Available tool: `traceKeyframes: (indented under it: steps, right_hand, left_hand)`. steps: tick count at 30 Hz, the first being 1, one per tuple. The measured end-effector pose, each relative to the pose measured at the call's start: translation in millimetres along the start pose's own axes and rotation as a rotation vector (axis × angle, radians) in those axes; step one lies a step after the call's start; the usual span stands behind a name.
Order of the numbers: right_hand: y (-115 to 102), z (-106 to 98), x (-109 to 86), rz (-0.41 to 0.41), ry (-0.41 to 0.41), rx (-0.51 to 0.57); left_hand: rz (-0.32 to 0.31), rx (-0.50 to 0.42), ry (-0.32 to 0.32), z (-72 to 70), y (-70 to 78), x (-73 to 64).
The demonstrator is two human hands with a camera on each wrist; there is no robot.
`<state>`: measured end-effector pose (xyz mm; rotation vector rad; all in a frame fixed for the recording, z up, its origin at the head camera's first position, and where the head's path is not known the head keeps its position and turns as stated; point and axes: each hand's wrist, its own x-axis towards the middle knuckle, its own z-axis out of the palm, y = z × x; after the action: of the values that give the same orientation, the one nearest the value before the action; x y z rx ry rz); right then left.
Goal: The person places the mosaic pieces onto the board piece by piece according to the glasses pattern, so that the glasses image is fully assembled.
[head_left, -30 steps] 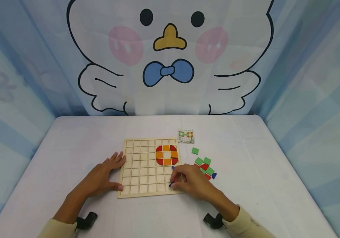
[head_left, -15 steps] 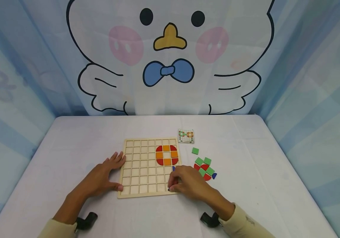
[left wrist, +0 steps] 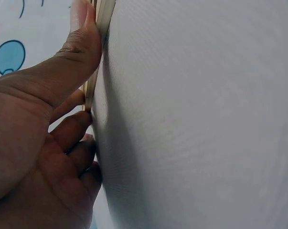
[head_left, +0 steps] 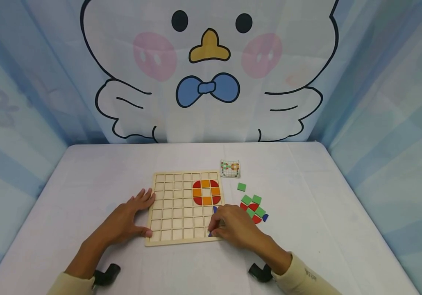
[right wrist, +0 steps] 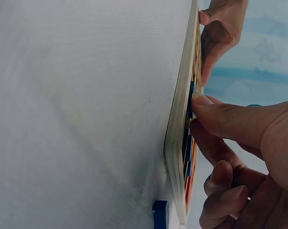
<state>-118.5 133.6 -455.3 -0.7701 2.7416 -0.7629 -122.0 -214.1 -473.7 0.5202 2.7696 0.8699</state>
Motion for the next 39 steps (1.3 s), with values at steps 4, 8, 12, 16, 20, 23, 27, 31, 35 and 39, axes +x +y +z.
traceKeyframes:
  steps: [4,8,12,16,20,23,27,31,35,39]
  right_hand:
    - [-1,-1,0.2,-0.020,0.004,-0.018]
    - [0,-4,0.0,-0.008,-0.014,-0.002]
    - [5,-11,-0.4,0.051,0.019,0.033]
    - [14,-20,0.6,0.094,0.112,0.023]
    - [26,-31,4.3,0.176,0.170,0.057]
    - [39,-40,8.0,0.245,0.193,0.107]
    - [57,-50,13.5,0.317,0.236,0.096]
    - [70,-57,18.4,0.404,0.265,0.028]
    - [77,-60,23.1,0.485,0.242,-0.028]
    - [80,-60,28.0,0.519,0.218,-0.060]
  left_hand:
    - [-0.002,0.001,0.000,-0.3,0.0,-0.6]
    - [-0.001,0.000,-0.001,-0.8,0.5,-0.8]
    - [0.001,0.002,-0.001,-1.4,0.8,-0.8]
    - [0.000,0.000,0.000,-2.2,0.9,-0.8]
    - [-0.006,0.002,-0.003,-2.4,0.9,-0.7]
    - [-0.010,0.004,-0.004,-2.1,0.7,-0.6]
    - [-0.016,0.004,-0.008,-2.0,0.2,-0.7]
    - [-0.024,-0.003,-0.015,-2.1,-0.2,-0.1]
    - [-0.021,-0.002,-0.016,-2.3,-1.1,0.3]
    - [-0.021,-0.002,-0.017,-2.0,-1.5,0.5]
